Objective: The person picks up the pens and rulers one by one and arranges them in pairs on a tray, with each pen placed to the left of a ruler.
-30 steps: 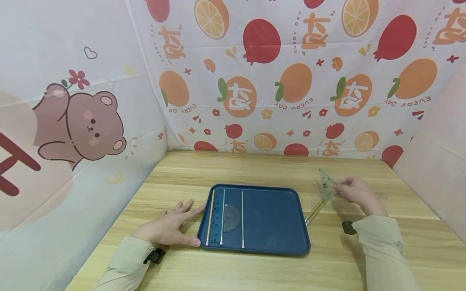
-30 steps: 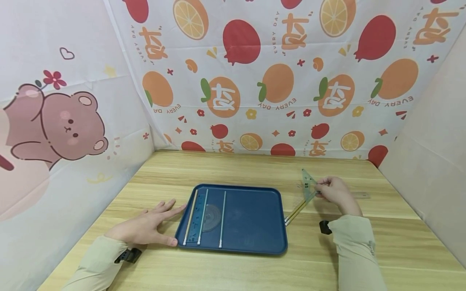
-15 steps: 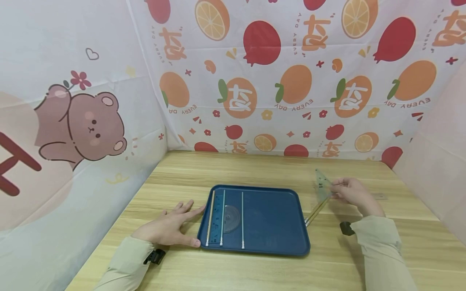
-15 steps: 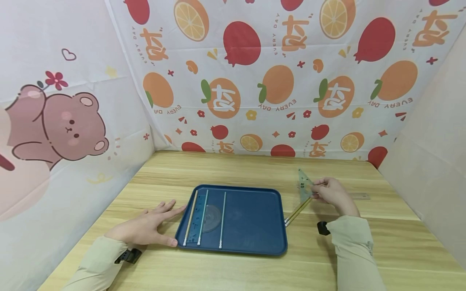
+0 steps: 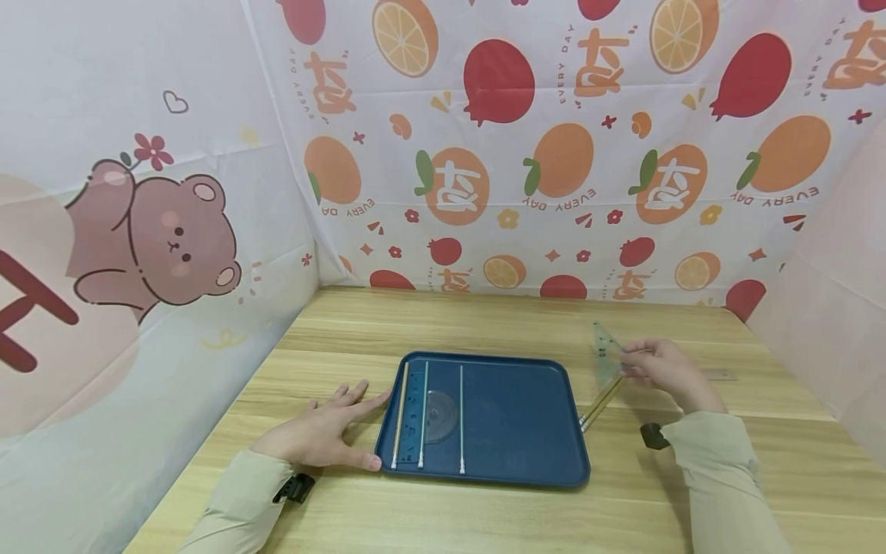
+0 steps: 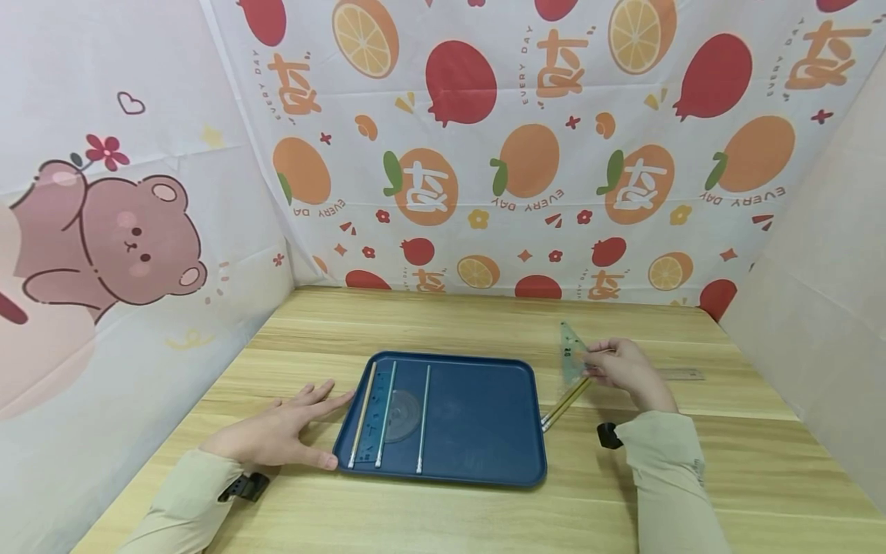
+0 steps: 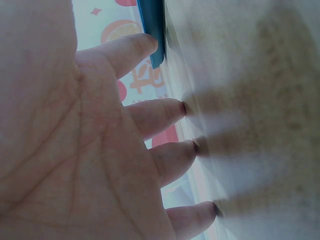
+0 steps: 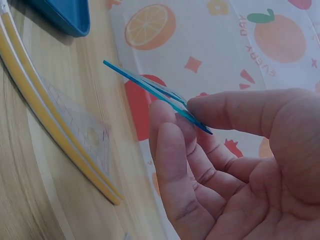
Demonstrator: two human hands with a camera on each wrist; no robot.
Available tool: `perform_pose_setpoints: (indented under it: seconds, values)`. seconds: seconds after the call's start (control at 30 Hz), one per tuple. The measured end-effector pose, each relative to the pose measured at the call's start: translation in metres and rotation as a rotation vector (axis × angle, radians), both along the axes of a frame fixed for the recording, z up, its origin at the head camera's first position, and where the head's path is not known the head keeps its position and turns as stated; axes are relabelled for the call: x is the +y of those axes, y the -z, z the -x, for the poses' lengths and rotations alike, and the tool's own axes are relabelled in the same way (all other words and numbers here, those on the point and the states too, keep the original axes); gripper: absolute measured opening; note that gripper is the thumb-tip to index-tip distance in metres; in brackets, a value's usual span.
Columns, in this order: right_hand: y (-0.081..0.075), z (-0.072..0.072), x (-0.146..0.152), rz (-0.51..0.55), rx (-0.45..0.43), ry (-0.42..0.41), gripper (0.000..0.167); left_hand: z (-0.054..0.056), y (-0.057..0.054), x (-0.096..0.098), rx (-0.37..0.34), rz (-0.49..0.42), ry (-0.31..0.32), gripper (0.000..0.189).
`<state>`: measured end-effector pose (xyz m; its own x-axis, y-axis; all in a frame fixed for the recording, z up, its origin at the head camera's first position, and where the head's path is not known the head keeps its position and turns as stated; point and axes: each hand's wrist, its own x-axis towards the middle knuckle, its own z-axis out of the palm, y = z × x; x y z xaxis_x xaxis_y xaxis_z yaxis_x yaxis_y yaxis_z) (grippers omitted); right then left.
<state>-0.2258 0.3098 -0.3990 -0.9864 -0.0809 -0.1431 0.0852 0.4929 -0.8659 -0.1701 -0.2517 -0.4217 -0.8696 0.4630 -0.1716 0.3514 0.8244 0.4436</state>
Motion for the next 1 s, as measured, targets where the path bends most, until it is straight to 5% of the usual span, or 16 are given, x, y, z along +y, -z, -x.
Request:
perform_pose_setpoints:
  seconds: [1.0]
  values:
    - [-0.004, 0.003, -0.038, 0.071, -0.005, -0.029, 0.049, -0.001, 0.000, 0.001, 0.007, 0.001, 0.006, 0.108]
